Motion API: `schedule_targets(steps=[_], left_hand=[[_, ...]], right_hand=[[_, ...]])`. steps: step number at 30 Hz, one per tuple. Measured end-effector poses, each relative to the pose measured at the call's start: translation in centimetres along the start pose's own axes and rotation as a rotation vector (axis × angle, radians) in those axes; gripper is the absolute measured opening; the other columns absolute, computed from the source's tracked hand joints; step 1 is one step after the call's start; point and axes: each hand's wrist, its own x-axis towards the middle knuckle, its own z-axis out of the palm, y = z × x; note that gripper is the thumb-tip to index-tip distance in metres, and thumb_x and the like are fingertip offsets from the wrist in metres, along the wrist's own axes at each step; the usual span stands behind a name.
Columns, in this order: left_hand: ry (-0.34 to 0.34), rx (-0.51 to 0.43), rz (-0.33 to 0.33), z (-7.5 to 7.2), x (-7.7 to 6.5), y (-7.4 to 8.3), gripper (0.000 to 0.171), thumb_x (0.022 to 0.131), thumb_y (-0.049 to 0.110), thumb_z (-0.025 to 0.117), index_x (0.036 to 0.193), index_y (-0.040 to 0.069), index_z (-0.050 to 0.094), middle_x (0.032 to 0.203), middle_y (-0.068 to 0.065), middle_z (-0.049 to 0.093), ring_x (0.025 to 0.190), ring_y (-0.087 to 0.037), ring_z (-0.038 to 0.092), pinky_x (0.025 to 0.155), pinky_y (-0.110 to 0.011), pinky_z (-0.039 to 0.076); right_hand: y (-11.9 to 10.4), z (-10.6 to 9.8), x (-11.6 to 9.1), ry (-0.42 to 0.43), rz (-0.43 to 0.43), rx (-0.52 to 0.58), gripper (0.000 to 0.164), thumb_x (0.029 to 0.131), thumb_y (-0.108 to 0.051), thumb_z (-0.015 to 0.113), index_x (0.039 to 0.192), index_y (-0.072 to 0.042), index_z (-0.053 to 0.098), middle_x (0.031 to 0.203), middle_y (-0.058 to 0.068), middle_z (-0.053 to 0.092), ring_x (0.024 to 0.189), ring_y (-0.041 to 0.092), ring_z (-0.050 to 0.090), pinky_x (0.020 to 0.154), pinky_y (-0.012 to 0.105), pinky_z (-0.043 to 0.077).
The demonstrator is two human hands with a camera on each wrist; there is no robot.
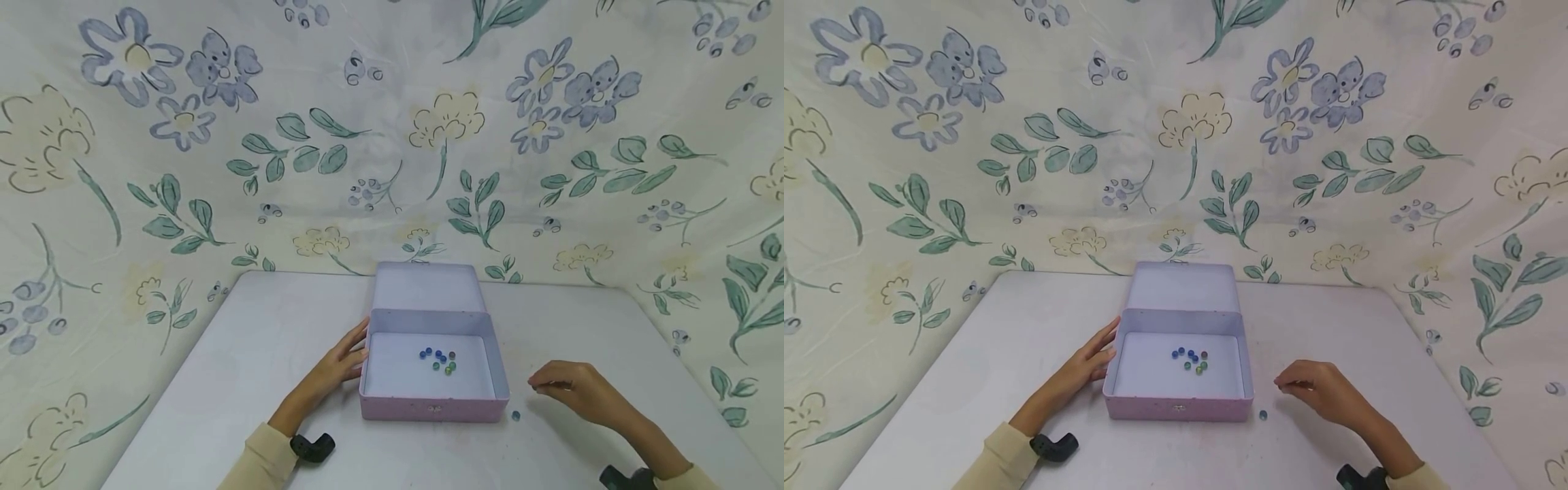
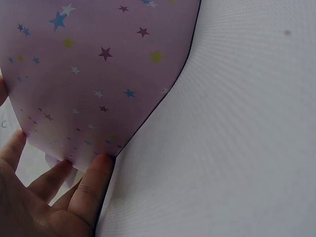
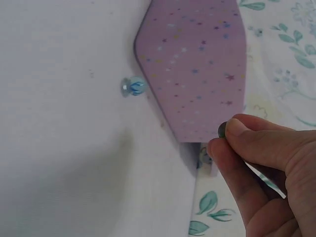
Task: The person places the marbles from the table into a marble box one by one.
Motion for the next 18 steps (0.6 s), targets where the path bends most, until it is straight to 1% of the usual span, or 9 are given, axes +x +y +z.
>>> schedule_targets(steps=[2,6,9,15,18], left_hand=[[-0.003,-0.004,0.004,0.0,0.0,-0.1,0.065,0.106,0.023,0.045,0.161,0.033,0.014,0.168,-0.016,0.012,0.148,-0.048,0.028,0.108,-0.058,0.045],[-0.008,-0.001,0.01,0.0,0.0,-0.2,0.064,0.106,0.023,0.044,0.161,0.034,0.014,0.168,-0.017,0.011,0.147,-0.048,0.028,0.108,-0.059,0.045],[-0.007,0.001,0.009,0.0,0.0,-0.3,0.064,0.106,0.024,0.045,0.161,0.035,0.015,0.168,-0.016,0.012,0.148,-0.048,0.027,0.108,-0.059,0.045],[0.002,0.003,-0.001,0.0,0.1,-0.3,0.063,0.106,0.025,0.046,0.16,0.037,0.016,0.168,-0.016,0.013,0.147,-0.048,0.029,0.108,-0.058,0.046],[0.001,0.0,-0.002,0.0,0.1,-0.3,0.064,0.106,0.024,0.046,0.16,0.038,0.015,0.168,-0.016,0.012,0.147,-0.048,0.029,0.108,-0.058,0.045]], right_hand=[[-0.3,-0.3,0.5,-0.007,0.012,0.001,0.022,0.083,0.004,0.075,0.101,-0.008,0.076,0.095,0.007,0.076,0.089,-0.001,0.069,0.071,0.019,0.06],[-0.8,-0.9,1.5,-0.013,0.034,0.012,0.022,0.085,0.0,0.074,0.102,-0.014,0.076,0.096,0.002,0.076,0.089,-0.001,0.069,0.073,0.02,0.06],[-1.1,-1.3,2.3,-0.015,0.038,0.019,0.021,0.086,-0.001,0.073,0.102,-0.015,0.076,0.097,-0.001,0.075,0.089,0.0,0.069,0.074,0.019,0.06],[-1.4,-1.7,4.0,-0.007,-0.021,0.015,0.025,0.083,0.004,0.074,0.102,-0.013,0.077,0.097,0.0,0.075,0.087,0.004,0.07,0.074,0.019,0.06],[-1.6,-1.9,4.9,-0.018,-0.034,0.012,0.025,0.084,0.004,0.074,0.102,-0.013,0.076,0.097,0.0,0.075,0.088,0.003,0.07,0.075,0.019,0.06]])
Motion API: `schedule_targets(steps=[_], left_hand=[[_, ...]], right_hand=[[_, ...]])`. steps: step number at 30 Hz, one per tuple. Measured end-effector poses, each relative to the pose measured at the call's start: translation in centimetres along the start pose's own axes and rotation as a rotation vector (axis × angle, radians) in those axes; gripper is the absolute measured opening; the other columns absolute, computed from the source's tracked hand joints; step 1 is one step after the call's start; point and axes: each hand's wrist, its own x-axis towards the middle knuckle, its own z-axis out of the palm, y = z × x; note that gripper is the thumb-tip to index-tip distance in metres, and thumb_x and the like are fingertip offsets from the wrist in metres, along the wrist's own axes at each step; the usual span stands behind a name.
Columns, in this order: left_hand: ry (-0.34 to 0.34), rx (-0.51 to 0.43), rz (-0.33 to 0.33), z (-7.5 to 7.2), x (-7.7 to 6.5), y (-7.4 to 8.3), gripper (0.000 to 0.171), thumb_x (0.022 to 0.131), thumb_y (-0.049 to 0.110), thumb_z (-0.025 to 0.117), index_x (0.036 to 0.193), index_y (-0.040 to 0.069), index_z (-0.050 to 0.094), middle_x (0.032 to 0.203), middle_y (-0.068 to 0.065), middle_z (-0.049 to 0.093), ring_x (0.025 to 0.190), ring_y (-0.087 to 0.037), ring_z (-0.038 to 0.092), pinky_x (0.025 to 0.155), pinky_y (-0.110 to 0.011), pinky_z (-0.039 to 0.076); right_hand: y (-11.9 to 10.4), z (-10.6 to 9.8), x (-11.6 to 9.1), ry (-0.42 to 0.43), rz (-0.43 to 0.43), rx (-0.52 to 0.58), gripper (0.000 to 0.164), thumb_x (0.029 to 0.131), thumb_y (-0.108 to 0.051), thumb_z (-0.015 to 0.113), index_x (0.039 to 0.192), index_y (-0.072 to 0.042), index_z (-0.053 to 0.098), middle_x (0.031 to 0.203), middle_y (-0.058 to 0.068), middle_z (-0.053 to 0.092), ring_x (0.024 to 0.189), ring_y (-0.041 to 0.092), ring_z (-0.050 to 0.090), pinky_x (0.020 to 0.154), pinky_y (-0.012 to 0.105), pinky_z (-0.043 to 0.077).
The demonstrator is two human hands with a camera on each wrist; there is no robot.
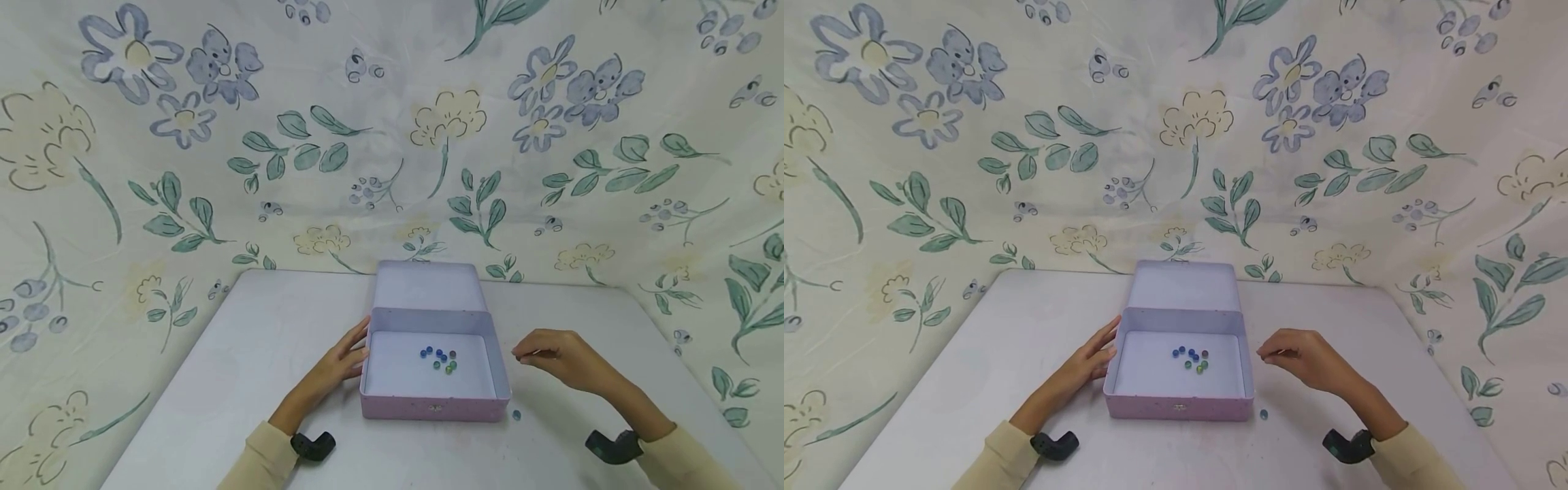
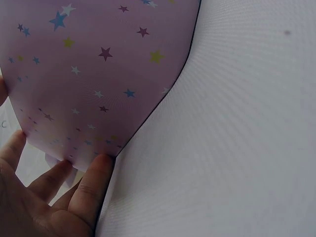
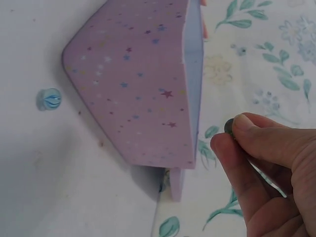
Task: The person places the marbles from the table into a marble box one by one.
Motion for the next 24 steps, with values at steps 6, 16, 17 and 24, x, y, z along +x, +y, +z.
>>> schedule_targets(steps=[6,16,17,24], left_hand=[[0.001,-0.003,-0.008,0.1,-0.1,0.3,0.065,0.106,0.024,0.046,0.161,0.037,0.015,0.168,-0.016,0.012,0.147,-0.048,0.028,0.108,-0.059,0.044],[0.009,0.002,-0.014,0.2,-0.1,0.4,0.064,0.105,0.025,0.047,0.161,0.036,0.015,0.168,-0.017,0.013,0.147,-0.048,0.029,0.108,-0.058,0.045],[0.009,0.002,-0.015,0.2,-0.1,0.4,0.064,0.106,0.025,0.047,0.16,0.036,0.016,0.168,-0.017,0.013,0.147,-0.048,0.029,0.108,-0.058,0.045],[-0.003,0.0,0.005,-0.1,0.0,0.1,0.063,0.106,0.025,0.045,0.16,0.037,0.015,0.168,-0.015,0.013,0.148,-0.048,0.028,0.108,-0.058,0.046]], right_hand=[[-0.5,-0.2,1.8,-0.044,0.011,-0.014,0.022,0.086,0.002,0.072,0.104,-0.011,0.076,0.098,0.002,0.076,0.089,0.005,0.07,0.076,0.02,0.06],[-1.3,0.0,5.2,-0.137,0.063,-0.035,0.024,0.086,0.001,0.073,0.104,-0.014,0.077,0.1,-0.001,0.075,0.09,0.012,0.07,0.081,0.019,0.059],[-1.4,0.1,5.6,-0.143,0.06,-0.04,0.024,0.086,0.001,0.073,0.104,-0.014,0.077,0.1,-0.001,0.075,0.09,0.011,0.07,0.081,0.019,0.059],[-1.8,0.8,8.1,-0.17,0.021,-0.054,0.022,0.087,0.002,0.072,0.103,-0.012,0.078,0.1,0.001,0.075,0.092,0.01,0.069,0.082,0.021,0.059]])
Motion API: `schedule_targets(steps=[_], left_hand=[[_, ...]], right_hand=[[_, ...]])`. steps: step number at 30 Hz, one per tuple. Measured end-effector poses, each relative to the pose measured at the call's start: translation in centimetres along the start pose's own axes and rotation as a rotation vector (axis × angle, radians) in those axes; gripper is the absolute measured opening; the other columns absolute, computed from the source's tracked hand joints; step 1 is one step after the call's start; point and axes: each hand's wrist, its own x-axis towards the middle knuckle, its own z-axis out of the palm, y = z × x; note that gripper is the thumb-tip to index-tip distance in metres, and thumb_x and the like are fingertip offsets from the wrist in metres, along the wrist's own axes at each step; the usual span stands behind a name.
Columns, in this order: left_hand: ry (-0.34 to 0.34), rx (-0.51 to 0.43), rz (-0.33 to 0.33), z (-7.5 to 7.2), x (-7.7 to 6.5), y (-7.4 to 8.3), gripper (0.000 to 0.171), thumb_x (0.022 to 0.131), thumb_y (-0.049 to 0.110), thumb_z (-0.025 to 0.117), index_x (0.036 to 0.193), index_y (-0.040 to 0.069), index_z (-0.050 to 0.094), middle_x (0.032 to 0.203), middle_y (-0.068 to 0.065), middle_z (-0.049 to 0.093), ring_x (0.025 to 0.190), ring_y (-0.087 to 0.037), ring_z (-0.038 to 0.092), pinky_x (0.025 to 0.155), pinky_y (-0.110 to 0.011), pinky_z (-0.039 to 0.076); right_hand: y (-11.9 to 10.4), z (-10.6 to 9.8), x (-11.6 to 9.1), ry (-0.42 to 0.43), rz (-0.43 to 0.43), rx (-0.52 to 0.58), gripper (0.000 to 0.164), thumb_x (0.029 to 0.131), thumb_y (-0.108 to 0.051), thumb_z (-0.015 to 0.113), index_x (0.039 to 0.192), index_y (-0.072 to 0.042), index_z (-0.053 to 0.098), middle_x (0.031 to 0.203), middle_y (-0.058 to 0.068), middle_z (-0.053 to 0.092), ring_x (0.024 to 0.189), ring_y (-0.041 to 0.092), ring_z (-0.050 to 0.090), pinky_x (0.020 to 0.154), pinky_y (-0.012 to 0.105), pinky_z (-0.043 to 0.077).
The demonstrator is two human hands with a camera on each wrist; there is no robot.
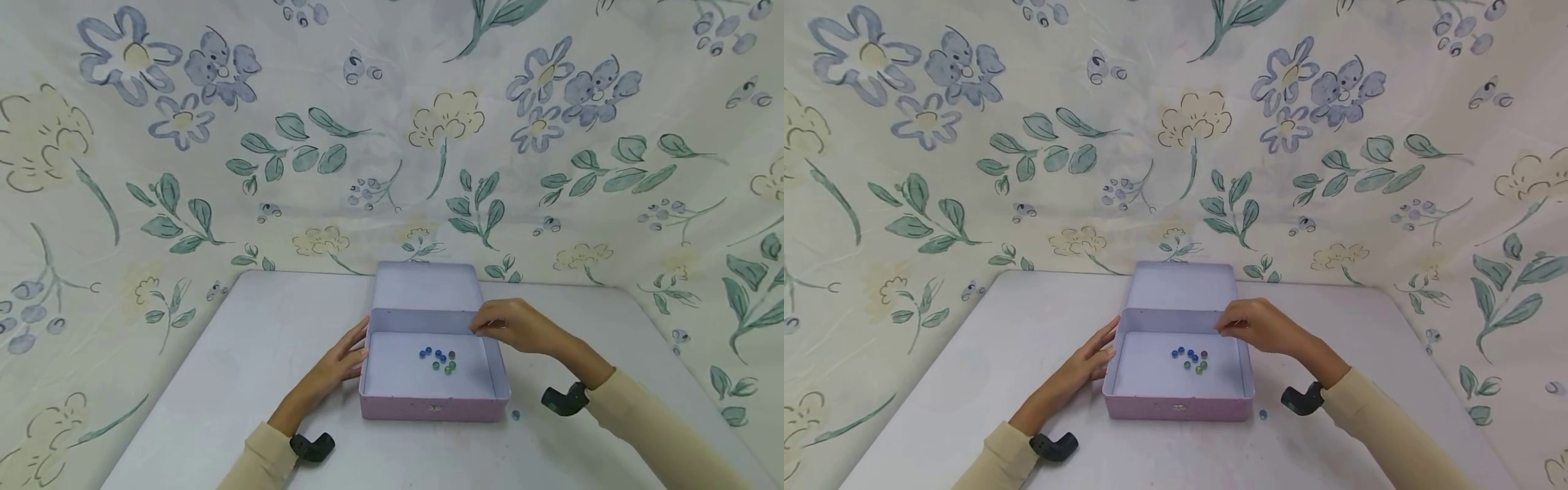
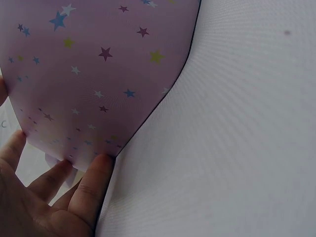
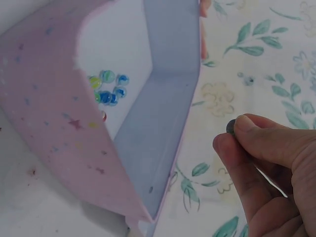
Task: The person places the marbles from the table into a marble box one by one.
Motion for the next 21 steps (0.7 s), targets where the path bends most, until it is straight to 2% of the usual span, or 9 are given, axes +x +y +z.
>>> schedule_targets(steps=[9,13,21], left_hand=[[-0.02,-0.004,0.014,-0.3,0.1,-0.3,0.062,0.107,0.025,0.044,0.16,0.038,0.015,0.168,-0.015,0.012,0.148,-0.048,0.028,0.108,-0.057,0.046],[-0.014,-0.001,0.009,-0.2,0.1,-0.3,0.062,0.106,0.027,0.045,0.16,0.038,0.015,0.168,-0.014,0.012,0.148,-0.048,0.028,0.108,-0.058,0.045],[-0.014,-0.003,0.007,-0.1,0.1,-0.2,0.062,0.106,0.026,0.045,0.16,0.038,0.016,0.168,-0.012,0.013,0.148,-0.046,0.028,0.108,-0.058,0.045]], right_hand=[[-0.3,0.9,3.2,-0.042,-0.042,-0.024,0.018,0.087,-0.001,0.073,0.1,-0.012,0.078,0.1,0.0,0.076,0.091,0.011,0.07,0.077,0.019,0.058],[-0.5,1.5,4.5,-0.066,-0.05,-0.019,0.017,0.088,-0.002,0.072,0.101,-0.011,0.079,0.101,0.003,0.076,0.092,0.011,0.07,0.079,0.019,0.058],[0.1,3.0,5.8,-0.089,-0.054,-0.014,0.016,0.088,-0.001,0.073,0.1,-0.009,0.079,0.098,0.005,0.076,0.09,0.011,0.071,0.079,0.017,0.058]])
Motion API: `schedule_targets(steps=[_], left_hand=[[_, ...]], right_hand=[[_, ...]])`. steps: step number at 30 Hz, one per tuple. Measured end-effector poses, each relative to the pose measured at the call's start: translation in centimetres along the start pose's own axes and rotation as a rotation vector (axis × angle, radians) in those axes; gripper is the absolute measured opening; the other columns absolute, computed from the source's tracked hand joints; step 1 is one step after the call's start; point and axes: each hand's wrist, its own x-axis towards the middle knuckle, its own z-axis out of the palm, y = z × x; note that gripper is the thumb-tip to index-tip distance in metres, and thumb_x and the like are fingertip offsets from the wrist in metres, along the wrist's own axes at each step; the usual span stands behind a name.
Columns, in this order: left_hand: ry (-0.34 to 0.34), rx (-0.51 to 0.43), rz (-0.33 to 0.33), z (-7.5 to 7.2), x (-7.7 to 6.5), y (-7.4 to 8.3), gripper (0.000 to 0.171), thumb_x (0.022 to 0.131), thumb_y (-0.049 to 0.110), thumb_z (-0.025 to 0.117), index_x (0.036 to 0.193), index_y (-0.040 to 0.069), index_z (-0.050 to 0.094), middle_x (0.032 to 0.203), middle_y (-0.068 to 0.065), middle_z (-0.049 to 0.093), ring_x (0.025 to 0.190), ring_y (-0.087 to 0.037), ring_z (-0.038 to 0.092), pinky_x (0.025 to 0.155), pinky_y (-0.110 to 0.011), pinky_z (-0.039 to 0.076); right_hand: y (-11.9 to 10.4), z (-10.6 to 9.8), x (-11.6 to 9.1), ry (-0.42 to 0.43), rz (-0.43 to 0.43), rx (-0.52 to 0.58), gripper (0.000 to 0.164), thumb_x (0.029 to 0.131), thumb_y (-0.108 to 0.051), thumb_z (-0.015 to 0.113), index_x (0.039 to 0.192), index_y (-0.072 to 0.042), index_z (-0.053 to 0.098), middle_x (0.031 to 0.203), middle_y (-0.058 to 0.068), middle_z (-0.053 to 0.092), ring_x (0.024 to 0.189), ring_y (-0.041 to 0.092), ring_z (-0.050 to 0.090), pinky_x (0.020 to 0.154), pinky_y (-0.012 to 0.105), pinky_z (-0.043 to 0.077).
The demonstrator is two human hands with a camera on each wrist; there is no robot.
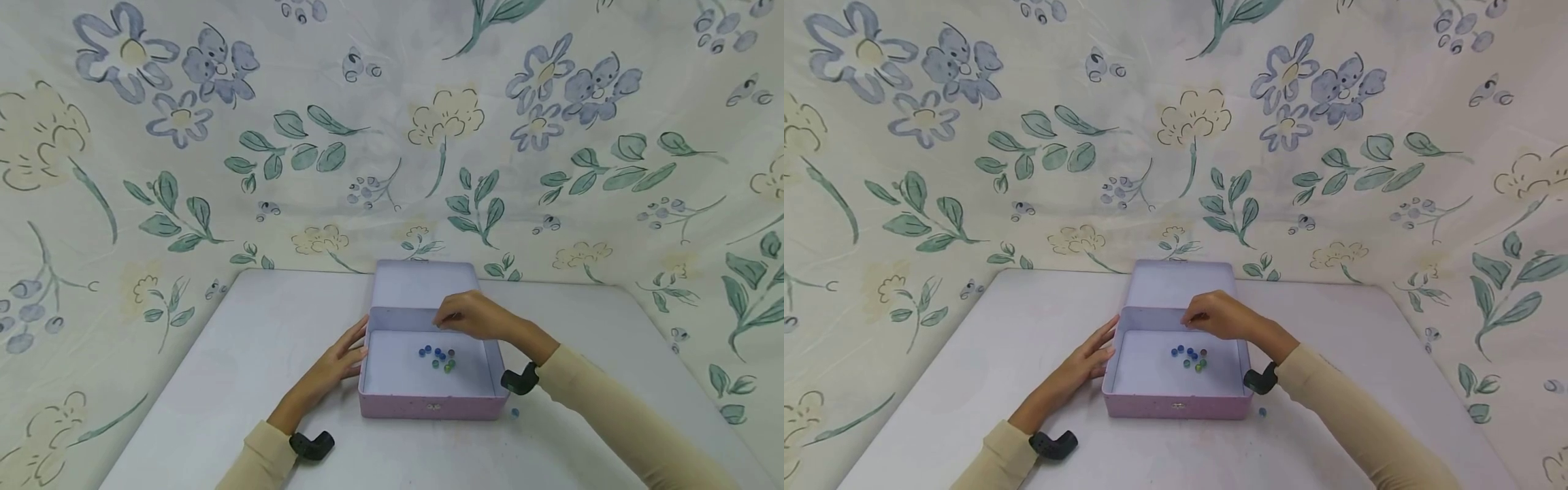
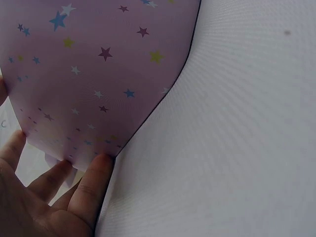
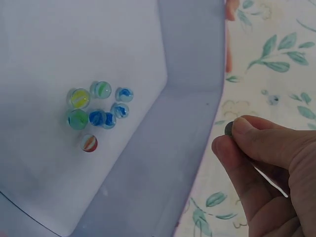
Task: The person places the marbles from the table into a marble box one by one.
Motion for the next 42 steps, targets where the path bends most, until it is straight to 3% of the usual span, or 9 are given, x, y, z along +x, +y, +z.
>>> schedule_targets(steps=[20,27,34,42], left_hand=[[0.005,0.0,-0.013,0.1,-0.2,0.2,0.063,0.106,0.026,0.045,0.16,0.037,0.015,0.168,-0.014,0.012,0.148,-0.047,0.027,0.108,-0.057,0.045],[-0.012,-0.016,0.008,-0.1,-0.1,0.3,0.062,0.107,0.025,0.044,0.161,0.037,0.014,0.168,-0.014,0.011,0.148,-0.047,0.027,0.109,-0.058,0.044],[-0.014,-0.008,0.006,-0.1,-0.1,0.3,0.062,0.107,0.025,0.044,0.161,0.037,0.014,0.168,-0.014,0.011,0.149,-0.046,0.027,0.109,-0.058,0.044],[-0.005,-0.003,-0.002,-0.1,-0.1,0.3,0.063,0.107,0.025,0.044,0.16,0.037,0.014,0.168,-0.013,0.012,0.148,-0.046,0.027,0.109,-0.058,0.044]], right_hand=[[0.5,2.5,1.7,-0.1,-0.017,-0.016,0.014,0.088,0.002,0.071,0.101,0.001,0.077,0.095,0.009,0.076,0.087,0.013,0.071,0.078,0.016,0.057],[0.8,3.0,2.1,-0.095,-0.027,-0.043,0.014,0.088,0.003,0.071,0.1,0.001,0.077,0.095,0.008,0.076,0.088,0.015,0.072,0.078,0.016,0.058],[0.9,3.9,2.4,-0.163,0.089,-0.032,0.016,0.09,0.0,0.07,0.104,-0.003,0.077,0.098,0.004,0.075,0.091,0.012,0.07,0.081,0.018,0.058],[1.4,4.6,2.4,-0.158,0.078,-0.054,0.014,0.091,-0.002,0.07,0.102,-0.004,0.078,0.097,0.004,0.075,0.089,0.01,0.069,0.08,0.017,0.057]])
